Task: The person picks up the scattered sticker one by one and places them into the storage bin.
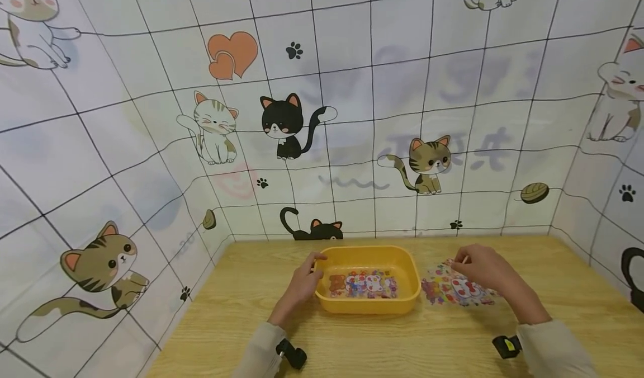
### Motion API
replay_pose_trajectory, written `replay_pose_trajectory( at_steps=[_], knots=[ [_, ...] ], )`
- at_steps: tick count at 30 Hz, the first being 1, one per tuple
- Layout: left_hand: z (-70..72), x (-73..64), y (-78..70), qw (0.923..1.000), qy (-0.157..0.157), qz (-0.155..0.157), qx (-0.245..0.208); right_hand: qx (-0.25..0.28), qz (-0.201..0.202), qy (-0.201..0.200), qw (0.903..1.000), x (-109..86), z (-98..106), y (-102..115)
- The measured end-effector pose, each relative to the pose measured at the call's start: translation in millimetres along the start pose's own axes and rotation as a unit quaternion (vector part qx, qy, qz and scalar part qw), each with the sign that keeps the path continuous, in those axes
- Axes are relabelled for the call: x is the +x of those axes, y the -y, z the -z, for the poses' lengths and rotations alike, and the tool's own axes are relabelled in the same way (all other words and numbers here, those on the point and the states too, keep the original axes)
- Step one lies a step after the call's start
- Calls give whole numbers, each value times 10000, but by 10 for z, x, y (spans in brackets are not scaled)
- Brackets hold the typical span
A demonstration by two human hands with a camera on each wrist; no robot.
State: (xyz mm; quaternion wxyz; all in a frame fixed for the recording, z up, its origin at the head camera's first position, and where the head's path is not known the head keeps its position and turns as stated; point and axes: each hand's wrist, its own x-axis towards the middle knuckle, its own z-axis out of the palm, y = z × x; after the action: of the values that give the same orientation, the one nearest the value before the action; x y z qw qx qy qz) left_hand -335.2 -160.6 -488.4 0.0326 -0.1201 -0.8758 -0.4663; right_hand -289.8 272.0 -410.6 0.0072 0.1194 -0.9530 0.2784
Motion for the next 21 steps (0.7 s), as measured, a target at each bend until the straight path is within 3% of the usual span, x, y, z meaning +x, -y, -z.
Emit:
replay_pose_trajectory(
  at_steps=[7, 17, 21],
  knots=[
    [12, -12, -3, 10000, 25, -36, 51, 169, -202, 205, 9994, -13, -18, -258],
    [4, 10, -5, 10000, 32, 25, 23, -460, -817, 337, 9950, -2, -8, -611],
    [5, 10, -5, 10000, 19, 31, 45, -612, -831, 321, 9941, -11, -40, -658]
  ],
)
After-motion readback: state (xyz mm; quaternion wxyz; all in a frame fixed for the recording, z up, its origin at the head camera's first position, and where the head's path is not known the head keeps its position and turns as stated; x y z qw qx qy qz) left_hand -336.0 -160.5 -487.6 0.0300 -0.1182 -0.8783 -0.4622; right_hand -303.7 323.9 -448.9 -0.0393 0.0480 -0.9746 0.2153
